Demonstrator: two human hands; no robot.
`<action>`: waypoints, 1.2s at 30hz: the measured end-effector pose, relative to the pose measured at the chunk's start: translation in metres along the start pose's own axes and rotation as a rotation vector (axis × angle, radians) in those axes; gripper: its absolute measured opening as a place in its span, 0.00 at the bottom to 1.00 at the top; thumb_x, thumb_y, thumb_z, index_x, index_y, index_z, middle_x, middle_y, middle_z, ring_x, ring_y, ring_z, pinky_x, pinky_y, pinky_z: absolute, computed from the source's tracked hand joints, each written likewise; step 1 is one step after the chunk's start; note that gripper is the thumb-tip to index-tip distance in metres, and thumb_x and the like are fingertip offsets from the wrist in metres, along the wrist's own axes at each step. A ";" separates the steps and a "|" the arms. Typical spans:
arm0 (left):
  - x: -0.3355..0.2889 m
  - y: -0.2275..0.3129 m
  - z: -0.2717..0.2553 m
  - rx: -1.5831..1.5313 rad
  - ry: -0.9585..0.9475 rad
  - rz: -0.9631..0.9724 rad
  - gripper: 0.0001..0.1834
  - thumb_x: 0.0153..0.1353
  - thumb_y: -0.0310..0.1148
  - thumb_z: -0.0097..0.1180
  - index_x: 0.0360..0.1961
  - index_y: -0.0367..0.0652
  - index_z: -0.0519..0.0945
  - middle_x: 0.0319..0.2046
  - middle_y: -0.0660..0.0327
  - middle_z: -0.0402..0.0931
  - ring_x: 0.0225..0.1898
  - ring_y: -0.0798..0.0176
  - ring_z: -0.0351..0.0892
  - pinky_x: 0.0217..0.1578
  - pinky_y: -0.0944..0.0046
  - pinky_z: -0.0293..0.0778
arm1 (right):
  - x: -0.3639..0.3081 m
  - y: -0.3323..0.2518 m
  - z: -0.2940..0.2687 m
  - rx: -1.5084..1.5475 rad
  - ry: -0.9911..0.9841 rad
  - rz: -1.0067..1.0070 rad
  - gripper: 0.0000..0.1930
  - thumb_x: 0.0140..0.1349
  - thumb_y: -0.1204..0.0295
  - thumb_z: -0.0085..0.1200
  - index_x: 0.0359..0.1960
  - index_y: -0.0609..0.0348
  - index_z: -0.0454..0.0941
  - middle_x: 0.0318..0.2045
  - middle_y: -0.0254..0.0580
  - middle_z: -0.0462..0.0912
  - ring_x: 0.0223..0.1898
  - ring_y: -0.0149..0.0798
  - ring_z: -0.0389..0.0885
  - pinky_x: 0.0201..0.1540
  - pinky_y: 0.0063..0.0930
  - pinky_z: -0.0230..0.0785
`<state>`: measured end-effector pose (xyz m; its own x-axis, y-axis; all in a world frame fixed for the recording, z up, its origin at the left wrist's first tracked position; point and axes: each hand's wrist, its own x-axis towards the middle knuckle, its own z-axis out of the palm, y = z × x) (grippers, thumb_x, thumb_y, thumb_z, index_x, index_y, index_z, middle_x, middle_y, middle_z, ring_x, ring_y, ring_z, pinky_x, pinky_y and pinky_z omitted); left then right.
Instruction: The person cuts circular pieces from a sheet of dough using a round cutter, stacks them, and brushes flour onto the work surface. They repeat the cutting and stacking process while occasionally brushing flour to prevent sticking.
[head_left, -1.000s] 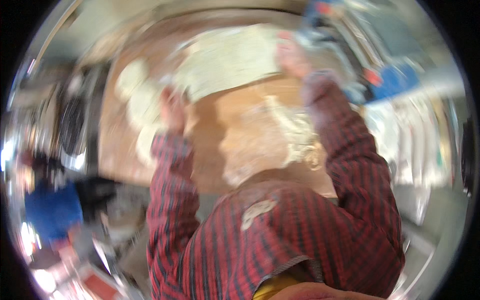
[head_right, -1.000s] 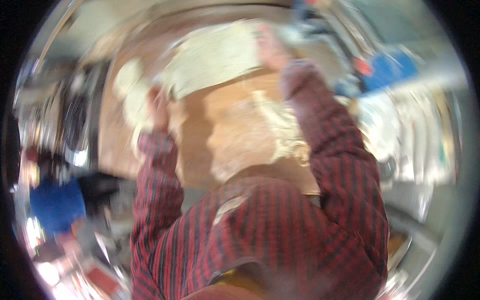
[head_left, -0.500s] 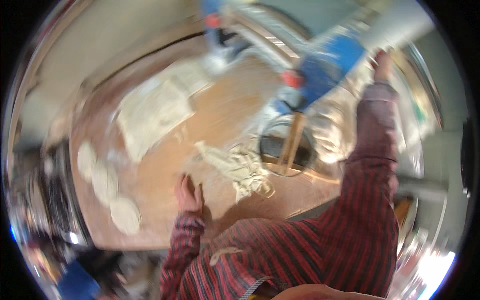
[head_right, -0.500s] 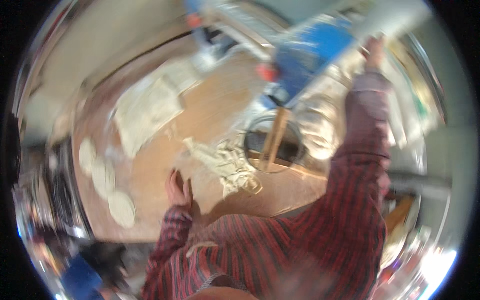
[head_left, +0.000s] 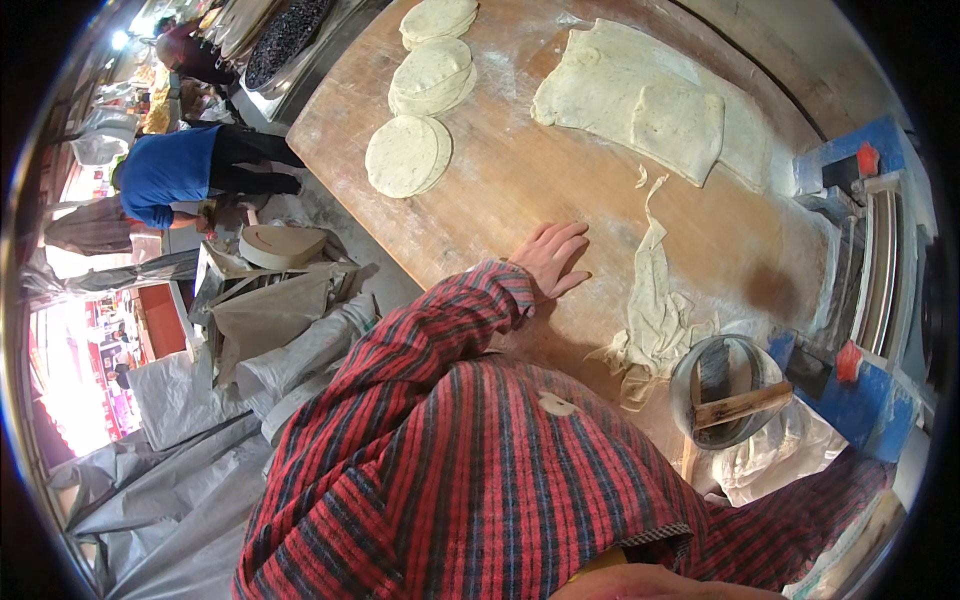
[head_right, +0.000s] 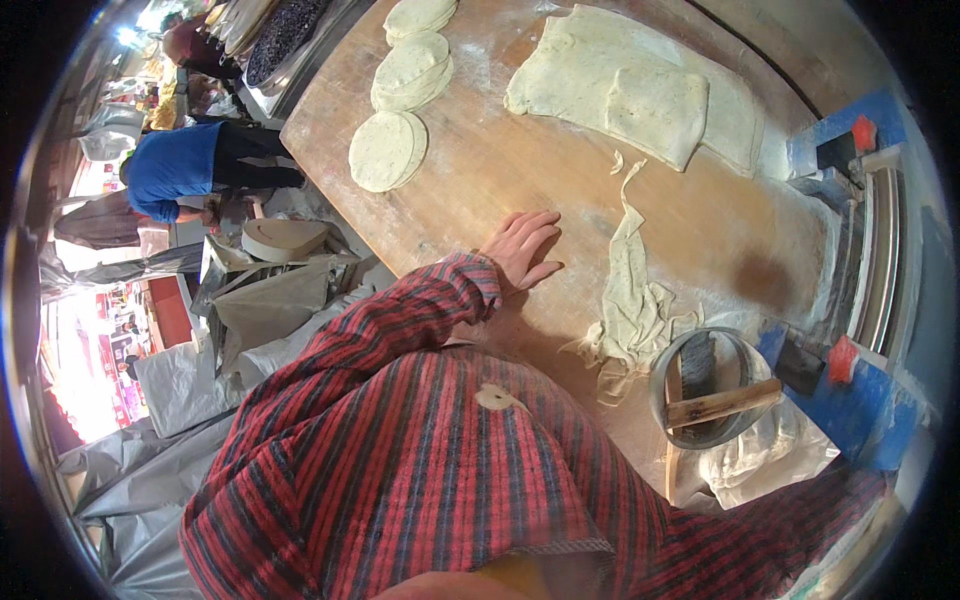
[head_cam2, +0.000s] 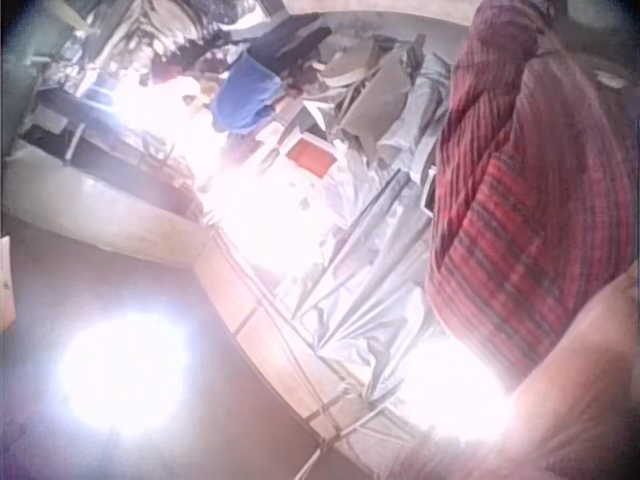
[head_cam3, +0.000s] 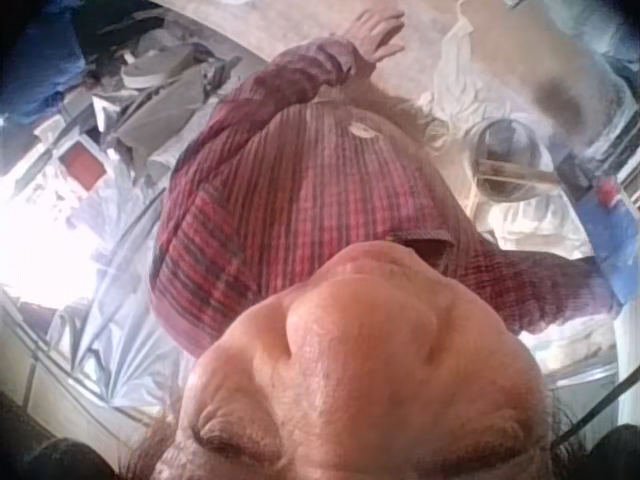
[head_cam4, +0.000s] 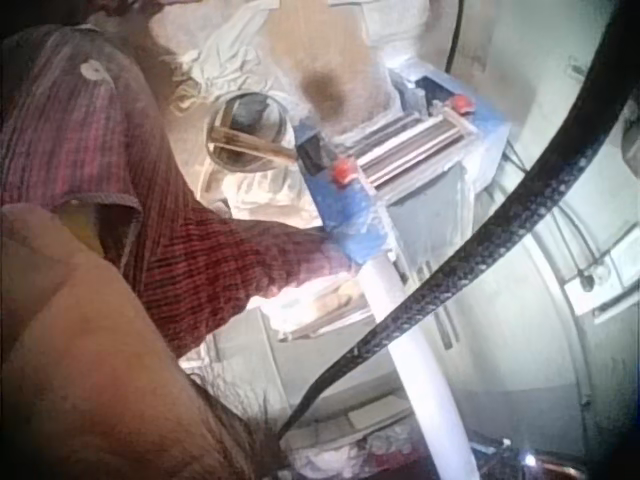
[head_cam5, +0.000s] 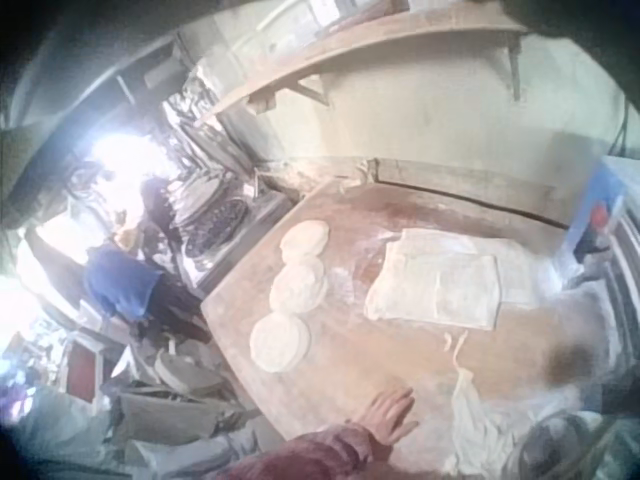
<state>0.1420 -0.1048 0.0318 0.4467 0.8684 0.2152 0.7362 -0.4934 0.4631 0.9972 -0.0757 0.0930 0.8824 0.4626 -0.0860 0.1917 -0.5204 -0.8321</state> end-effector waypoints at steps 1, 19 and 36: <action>-0.001 0.000 0.001 0.009 0.006 0.001 0.29 0.57 0.47 0.59 0.53 0.39 0.69 0.59 0.50 0.65 0.60 0.47 0.65 0.60 0.49 0.59 | -0.003 -0.003 -0.003 0.011 0.021 -0.018 0.24 0.65 0.53 0.48 0.51 0.62 0.74 0.49 0.49 0.77 0.50 0.46 0.76 0.48 0.42 0.75; -0.075 -0.129 -0.091 -0.261 0.375 -0.230 0.31 0.50 0.37 0.62 0.55 0.37 0.69 0.58 0.44 0.66 0.58 0.40 0.65 0.58 0.47 0.61 | -0.596 -0.068 0.160 -0.003 -0.300 -0.738 0.19 0.68 0.73 0.39 0.59 0.63 0.66 0.55 0.46 0.73 0.58 0.43 0.70 0.61 0.35 0.61; -0.059 -0.321 -0.196 -0.053 0.136 -0.644 0.26 0.50 0.43 0.66 0.45 0.36 0.78 0.40 0.43 0.78 0.43 0.45 0.78 0.45 0.52 0.74 | -0.833 -0.176 0.545 -0.416 -0.853 -0.688 0.28 0.55 0.57 0.61 0.49 0.67 0.74 0.41 0.55 0.82 0.44 0.47 0.81 0.47 0.39 0.72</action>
<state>-0.2203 0.0121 0.0393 -0.1453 0.9893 -0.0135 0.8072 0.1265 0.5765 -0.0062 0.0215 0.0127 -0.0059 0.9874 -0.1582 0.7813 -0.0942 -0.6169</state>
